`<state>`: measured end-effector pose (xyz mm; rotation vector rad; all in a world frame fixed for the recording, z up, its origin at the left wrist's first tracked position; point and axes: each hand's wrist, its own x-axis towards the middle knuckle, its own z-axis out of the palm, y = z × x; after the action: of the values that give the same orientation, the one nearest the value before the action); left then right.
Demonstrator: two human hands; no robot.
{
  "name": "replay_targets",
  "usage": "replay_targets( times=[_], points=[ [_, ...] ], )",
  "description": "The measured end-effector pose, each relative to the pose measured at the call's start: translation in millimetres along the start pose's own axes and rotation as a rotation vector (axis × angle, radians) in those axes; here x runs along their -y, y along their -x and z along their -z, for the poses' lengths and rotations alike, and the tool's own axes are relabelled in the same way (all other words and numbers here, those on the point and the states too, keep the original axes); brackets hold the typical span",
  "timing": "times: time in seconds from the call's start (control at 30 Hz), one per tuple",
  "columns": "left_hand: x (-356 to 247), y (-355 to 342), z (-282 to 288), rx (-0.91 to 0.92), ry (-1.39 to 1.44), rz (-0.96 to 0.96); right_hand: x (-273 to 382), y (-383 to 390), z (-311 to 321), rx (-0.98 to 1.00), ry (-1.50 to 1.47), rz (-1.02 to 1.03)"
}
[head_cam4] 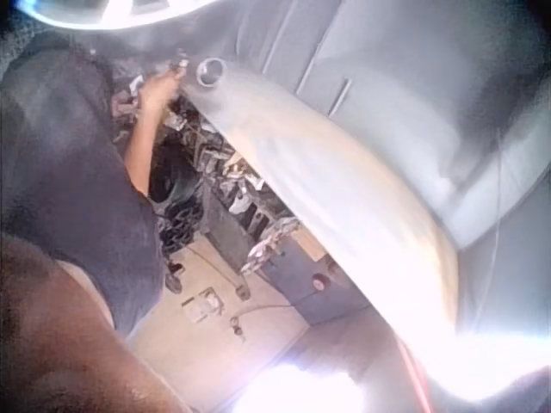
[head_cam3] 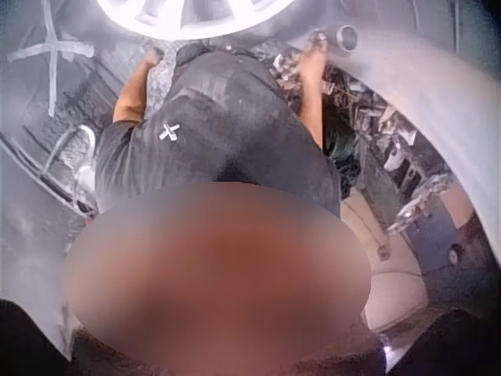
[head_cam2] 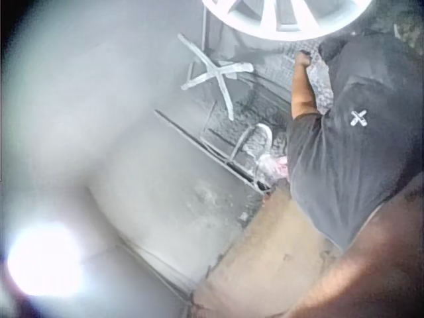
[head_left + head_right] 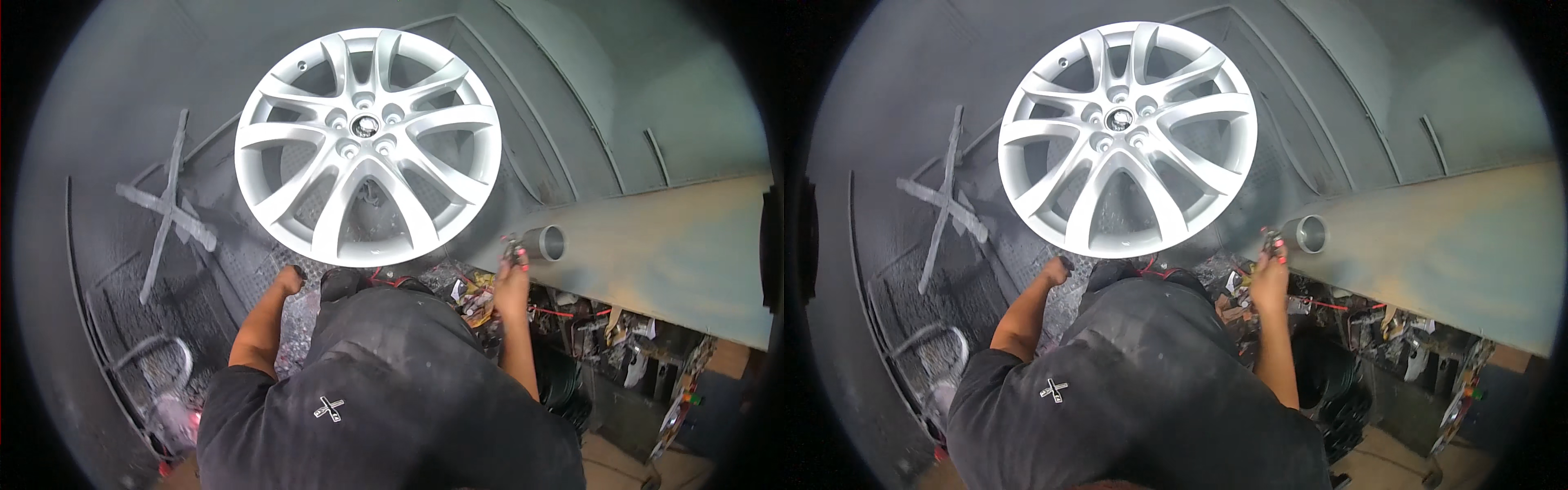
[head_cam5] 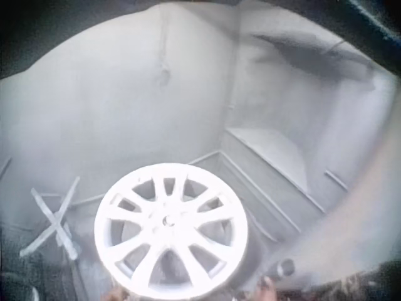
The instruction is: The person paints a car wheel by hand using a spray gun, rotating the wheel on a stand and applying paint to the inner and outer surfaces.
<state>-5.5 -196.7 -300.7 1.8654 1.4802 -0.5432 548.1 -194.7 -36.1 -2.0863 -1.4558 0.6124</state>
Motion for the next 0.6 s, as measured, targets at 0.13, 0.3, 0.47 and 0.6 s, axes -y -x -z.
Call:
replay_targets(
  times=[0.13,0.3,0.47,0.6],
  points=[
    [-41.8,53.4,-60.9,0.0,0.11,-0.005,-71.2,20.8,-34.2,0.165,-0.055,0.119],
    [-164.3,107.1,-134.4,-0.016,0.231,0.167,-124.8,43.3,-49.0,0.53,-0.021,0.225],
    [-238.2,180.7,-131.7,-0.107,0.504,0.464,-146.2,58.5,-37.5,0.625,0.022,0.197],
    [-249.5,238.8,-177.9,-0.149,0.628,0.678,-174.3,64.1,-56.1,0.622,-0.055,0.315]
  ],
)
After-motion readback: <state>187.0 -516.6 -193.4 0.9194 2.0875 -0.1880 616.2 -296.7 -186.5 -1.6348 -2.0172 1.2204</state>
